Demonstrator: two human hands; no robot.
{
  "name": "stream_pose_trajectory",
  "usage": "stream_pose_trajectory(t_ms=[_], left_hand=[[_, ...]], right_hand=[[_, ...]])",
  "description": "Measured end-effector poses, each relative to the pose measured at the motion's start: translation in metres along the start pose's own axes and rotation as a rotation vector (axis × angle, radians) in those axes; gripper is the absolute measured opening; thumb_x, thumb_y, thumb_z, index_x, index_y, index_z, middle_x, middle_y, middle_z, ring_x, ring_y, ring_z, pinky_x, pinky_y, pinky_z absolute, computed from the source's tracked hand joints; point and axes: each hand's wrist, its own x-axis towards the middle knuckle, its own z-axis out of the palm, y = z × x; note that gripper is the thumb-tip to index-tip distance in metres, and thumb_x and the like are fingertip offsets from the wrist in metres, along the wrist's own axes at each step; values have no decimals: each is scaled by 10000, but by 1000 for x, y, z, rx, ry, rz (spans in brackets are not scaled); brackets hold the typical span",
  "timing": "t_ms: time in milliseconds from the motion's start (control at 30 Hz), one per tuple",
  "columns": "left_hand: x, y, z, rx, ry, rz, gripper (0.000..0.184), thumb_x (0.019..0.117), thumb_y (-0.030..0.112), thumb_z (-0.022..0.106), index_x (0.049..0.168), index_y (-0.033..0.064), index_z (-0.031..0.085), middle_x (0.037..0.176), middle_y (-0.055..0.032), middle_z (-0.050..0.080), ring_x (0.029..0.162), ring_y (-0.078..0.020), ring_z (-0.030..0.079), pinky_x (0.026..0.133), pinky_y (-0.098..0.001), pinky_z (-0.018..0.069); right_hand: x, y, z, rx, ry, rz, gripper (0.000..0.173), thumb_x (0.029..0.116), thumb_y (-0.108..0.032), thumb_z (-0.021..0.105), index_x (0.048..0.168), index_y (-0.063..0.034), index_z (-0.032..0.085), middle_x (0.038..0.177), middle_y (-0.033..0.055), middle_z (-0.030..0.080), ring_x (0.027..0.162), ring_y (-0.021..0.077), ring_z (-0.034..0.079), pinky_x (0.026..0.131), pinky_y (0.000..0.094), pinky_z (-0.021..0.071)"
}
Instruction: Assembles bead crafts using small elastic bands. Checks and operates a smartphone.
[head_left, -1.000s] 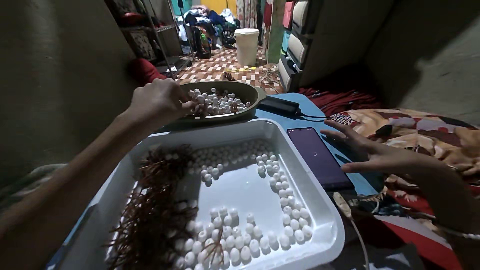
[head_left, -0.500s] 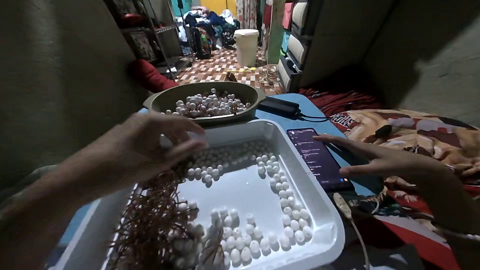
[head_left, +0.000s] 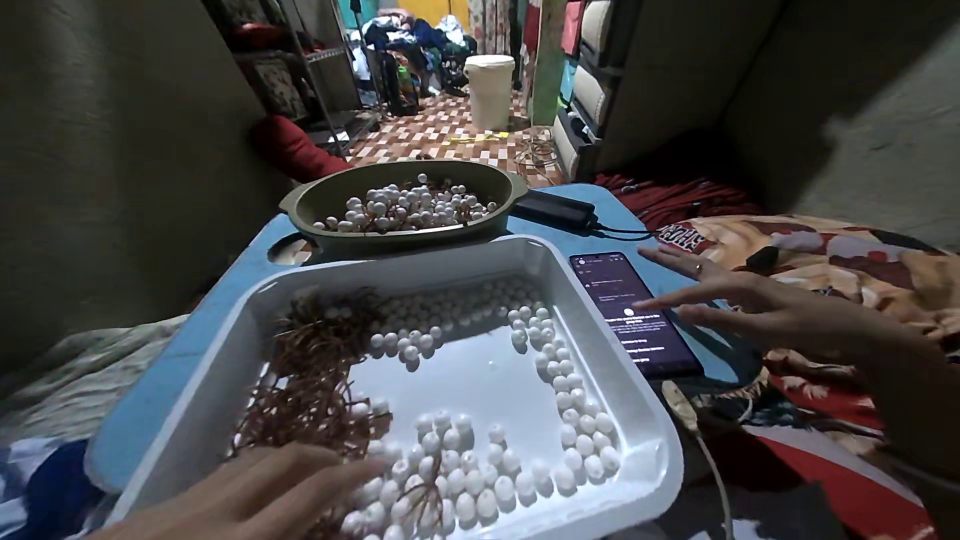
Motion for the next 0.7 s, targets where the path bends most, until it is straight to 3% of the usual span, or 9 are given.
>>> stream_pose_trajectory(t_ms=[133, 200, 333, 433, 533, 600, 700], left_hand=[[3, -2, 3, 8, -7, -9, 428, 1073, 256, 552, 1396, -22, 593, 1287, -318, 630, 1152, -513, 635, 905, -633, 523], [3, -2, 3, 0, 5, -11, 429, 1072, 255, 554, 1390, -29, 594, 1292, -321, 627, 1151, -514, 634, 912, -631, 519], [5, -3, 3, 5, 0, -26, 440, 1074, 272, 548, 1388, -31, 594, 1296, -319, 626, 1169, -520, 623, 917, -645, 513], [7, -5, 3, -6, -7, -5, 440, 1070, 274, 556, 1386, -29, 594, 1288, -323, 626, 1161, -521, 626, 914, -649, 511], [12, -11, 5, -16, -15, -14, 430, 1052, 248, 591, 1382, -27, 603, 1296, -322, 622, 1155, -516, 631, 904, -655, 515], [15, -13, 8, -16, -4, -38, 426, 1042, 243, 611, 1373, -25, 613, 1290, -320, 625, 1150, -510, 635, 898, -656, 517], [18, -14, 12, -13, -8, -46, 418, 1032, 233, 626, 1368, -16, 624, 1293, -316, 626, 1161, -509, 631, 905, -655, 517]], right_hand=[[-2, -1, 2, 7, -24, -13, 322, 1012, -349, 543, 1137, -205, 802, 1615, 71, 399, 1527, 369, 267, 1205, 540, 277], [0, 1, 4, 6, -52, -54, 327, 1006, -377, 551, 1139, -214, 802, 1615, 80, 395, 1530, 364, 258, 1205, 534, 284], [5, 13, 8, -5, -88, -140, 400, 1015, -538, 477, 1167, -332, 785, 1629, 31, 378, 1546, 303, 238, 1214, 502, 296], [3, 7, 5, 25, -52, -106, 358, 1010, -438, 520, 1158, -259, 794, 1609, 63, 408, 1531, 323, 269, 1204, 515, 297], [3, 8, 0, 11, -30, -78, 379, 1010, -493, 473, 1191, -349, 773, 1600, 22, 428, 1520, 287, 307, 1197, 517, 328], [2, 6, -3, 35, -21, -23, 371, 1016, -462, 478, 1202, -326, 768, 1584, 16, 451, 1493, 257, 361, 1156, 488, 386], [3, 4, -5, 49, 18, -4, 363, 1019, -333, 502, 1272, -199, 726, 1533, 81, 501, 1403, 261, 477, 1079, 464, 461]])
